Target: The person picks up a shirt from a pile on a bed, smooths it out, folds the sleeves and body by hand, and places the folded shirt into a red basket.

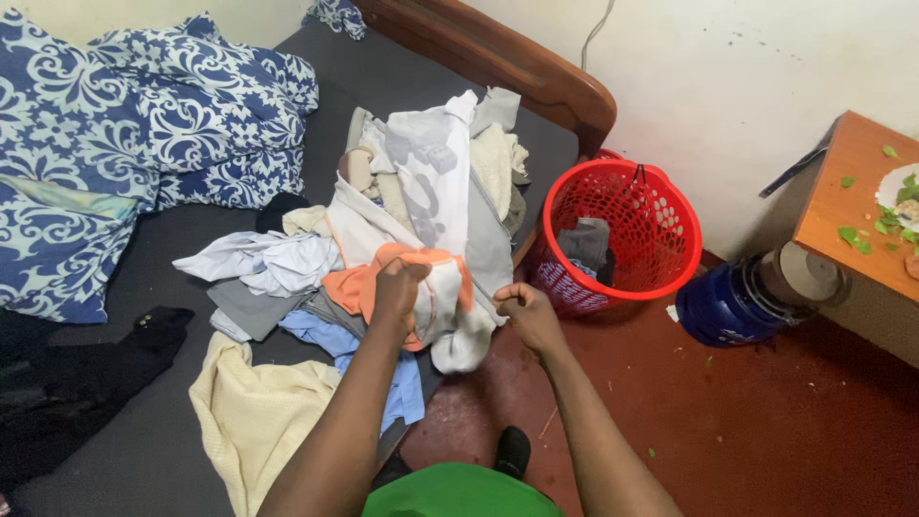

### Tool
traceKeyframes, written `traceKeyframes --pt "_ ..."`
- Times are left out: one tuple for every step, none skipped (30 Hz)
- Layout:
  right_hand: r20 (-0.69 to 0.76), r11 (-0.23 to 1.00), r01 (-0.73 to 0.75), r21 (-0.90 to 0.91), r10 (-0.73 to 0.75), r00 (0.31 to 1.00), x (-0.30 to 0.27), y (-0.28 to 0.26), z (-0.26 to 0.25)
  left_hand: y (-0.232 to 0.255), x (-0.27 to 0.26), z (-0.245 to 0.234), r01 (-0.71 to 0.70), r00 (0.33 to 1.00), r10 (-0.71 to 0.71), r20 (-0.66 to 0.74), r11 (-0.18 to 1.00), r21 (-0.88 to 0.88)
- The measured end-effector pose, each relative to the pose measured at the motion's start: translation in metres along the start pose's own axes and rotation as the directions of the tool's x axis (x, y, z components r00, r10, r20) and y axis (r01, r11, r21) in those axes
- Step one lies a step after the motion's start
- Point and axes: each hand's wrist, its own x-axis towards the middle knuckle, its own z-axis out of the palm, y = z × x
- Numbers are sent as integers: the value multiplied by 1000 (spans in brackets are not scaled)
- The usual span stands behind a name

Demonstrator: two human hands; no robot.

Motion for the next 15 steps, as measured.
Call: traceKeyframes --pt "1 1000 2 0 -2 1000 1 -1 4 5 -8 5 -2 1000 2 0 1000 0" --pt "17 1000 15 8 -15 1000 2 -1 9 7 -14 8 7 999 -8 36 1000 10" --pt "31 999 27 17 -28 999 3 -1 13 7 -18 9 17 997 -18 74 1000 20" --pt "29 999 30 17 -31 999 4 0 18 6 -18 9 15 997 -16 76 1000 20" --pt "31 993 118 -1 -118 992 4 0 22 3 -18 8 -8 998 0 66 993 120" --pt "36 979 205 -17 -205 978 3 -1 25 0 -16 8 -30 998 17 57 975 220" --pt "40 978 207 -20 -206 978 4 -3 29 -2 -14 6 -31 998 20 55 976 215" --pt "13 977 162 -138 -162 987 3 -6 31 -5 -12 4 -44 998 33 53 974 223" --pt "-18 962 108 -251 -116 993 1 -7 34 -8 -12 0 -53 998 43 48 971 232" --pt "-13 962 107 -252 -114 993 1 -7 38 -12 -11 -4 -50 998 42 42 972 229" --pt "-2 948 172 -268 -179 984 3 -8 43 -13 -8 -7 -102 994 90 66 972 213" --pt "11 929 237 -283 -244 970 5 -8 45 -15 -5 -11 -154 986 139 90 969 195" --pt "17 930 237 -281 -243 970 5 -6 48 -16 -3 -15 -154 987 140 83 969 195" --pt "30 905 244 -348 -250 968 6 -2 50 -18 0 -20 -170 982 155 104 973 156" --pt "43 874 252 -416 -258 965 9 3 49 -20 3 -24 -186 977 172 125 976 113"
